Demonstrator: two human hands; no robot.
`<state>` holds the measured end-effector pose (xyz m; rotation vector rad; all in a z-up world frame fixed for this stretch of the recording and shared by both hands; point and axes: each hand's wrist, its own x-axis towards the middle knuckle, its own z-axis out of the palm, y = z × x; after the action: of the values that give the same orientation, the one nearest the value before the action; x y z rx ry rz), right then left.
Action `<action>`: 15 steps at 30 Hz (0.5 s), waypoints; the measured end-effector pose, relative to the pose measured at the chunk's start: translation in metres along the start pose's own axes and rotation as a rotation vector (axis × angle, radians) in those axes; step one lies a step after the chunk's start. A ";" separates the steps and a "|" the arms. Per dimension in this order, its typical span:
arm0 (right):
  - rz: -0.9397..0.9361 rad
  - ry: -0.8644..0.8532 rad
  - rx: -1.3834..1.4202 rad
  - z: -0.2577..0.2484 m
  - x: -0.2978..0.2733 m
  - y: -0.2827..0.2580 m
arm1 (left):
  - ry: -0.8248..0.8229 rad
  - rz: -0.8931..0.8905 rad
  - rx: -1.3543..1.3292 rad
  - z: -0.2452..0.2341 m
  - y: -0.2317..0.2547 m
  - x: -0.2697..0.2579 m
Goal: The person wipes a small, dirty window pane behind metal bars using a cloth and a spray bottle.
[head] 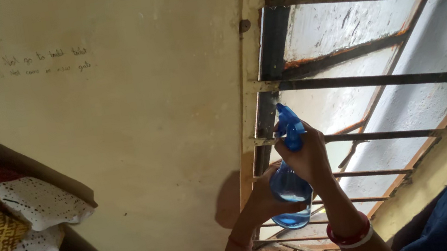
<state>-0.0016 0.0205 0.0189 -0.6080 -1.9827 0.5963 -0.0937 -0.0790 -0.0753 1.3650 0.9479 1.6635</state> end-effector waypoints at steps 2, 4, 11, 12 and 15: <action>-0.017 0.017 -0.008 0.002 0.002 0.000 | -0.007 -0.005 -0.014 -0.001 0.000 0.001; -0.006 0.022 -0.002 0.001 0.003 -0.002 | -0.013 -0.009 -0.026 -0.001 0.000 0.002; -0.056 0.057 0.052 -0.009 0.017 -0.017 | -0.027 0.001 -0.006 -0.008 0.000 0.014; -0.102 0.066 0.040 -0.012 0.020 -0.017 | -0.016 0.023 0.075 -0.009 0.000 0.018; -0.150 0.088 -0.013 -0.016 0.031 -0.018 | -0.013 0.043 0.113 -0.008 0.003 0.028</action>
<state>-0.0033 0.0287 0.0571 -0.4805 -1.9313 0.4575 -0.1056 -0.0553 -0.0621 1.4794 1.0247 1.6520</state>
